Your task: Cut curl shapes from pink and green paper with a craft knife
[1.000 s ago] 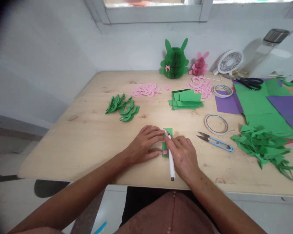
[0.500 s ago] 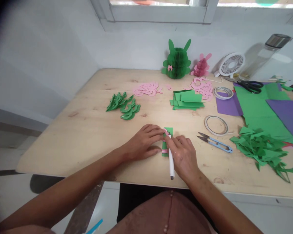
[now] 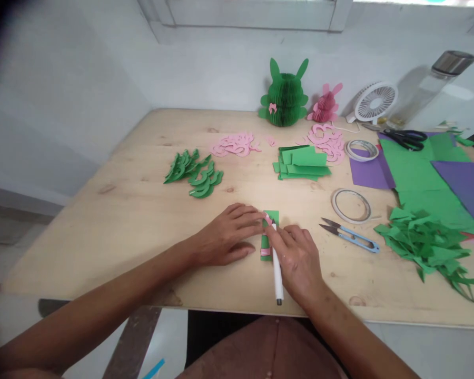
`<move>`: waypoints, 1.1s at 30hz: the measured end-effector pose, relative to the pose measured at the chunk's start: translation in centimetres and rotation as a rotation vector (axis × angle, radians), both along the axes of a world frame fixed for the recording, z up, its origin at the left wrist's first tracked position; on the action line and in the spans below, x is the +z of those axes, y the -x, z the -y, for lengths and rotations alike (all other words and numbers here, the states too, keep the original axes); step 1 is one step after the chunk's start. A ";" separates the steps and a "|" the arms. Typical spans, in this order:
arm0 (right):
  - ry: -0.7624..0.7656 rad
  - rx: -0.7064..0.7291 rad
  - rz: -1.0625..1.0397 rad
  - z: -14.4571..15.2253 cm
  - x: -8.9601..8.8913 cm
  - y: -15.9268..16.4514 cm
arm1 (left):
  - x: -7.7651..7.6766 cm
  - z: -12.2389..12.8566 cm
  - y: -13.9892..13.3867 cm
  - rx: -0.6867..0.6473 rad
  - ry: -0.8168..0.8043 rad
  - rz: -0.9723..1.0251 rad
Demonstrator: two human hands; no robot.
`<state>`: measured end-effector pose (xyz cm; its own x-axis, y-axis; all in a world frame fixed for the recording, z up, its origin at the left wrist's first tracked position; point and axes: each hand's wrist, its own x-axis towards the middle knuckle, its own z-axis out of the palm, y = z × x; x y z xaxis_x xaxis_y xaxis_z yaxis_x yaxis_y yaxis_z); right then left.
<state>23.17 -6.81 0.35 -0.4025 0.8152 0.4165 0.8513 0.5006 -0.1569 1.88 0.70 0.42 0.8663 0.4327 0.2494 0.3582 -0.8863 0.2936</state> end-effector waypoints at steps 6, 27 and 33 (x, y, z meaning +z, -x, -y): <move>0.006 0.021 -0.009 0.0 -0.1 -0.1 | 0.1 -0.5 0.4 -0.029 0.015 0.041; 0.041 0.021 -0.031 0.1 0.2 0.2 | 0.0 -1.1 0.9 -0.042 0.082 0.087; 0.044 0.012 -0.030 0.2 0.0 0.1 | 0.0 -1.3 1.0 -0.063 0.103 0.089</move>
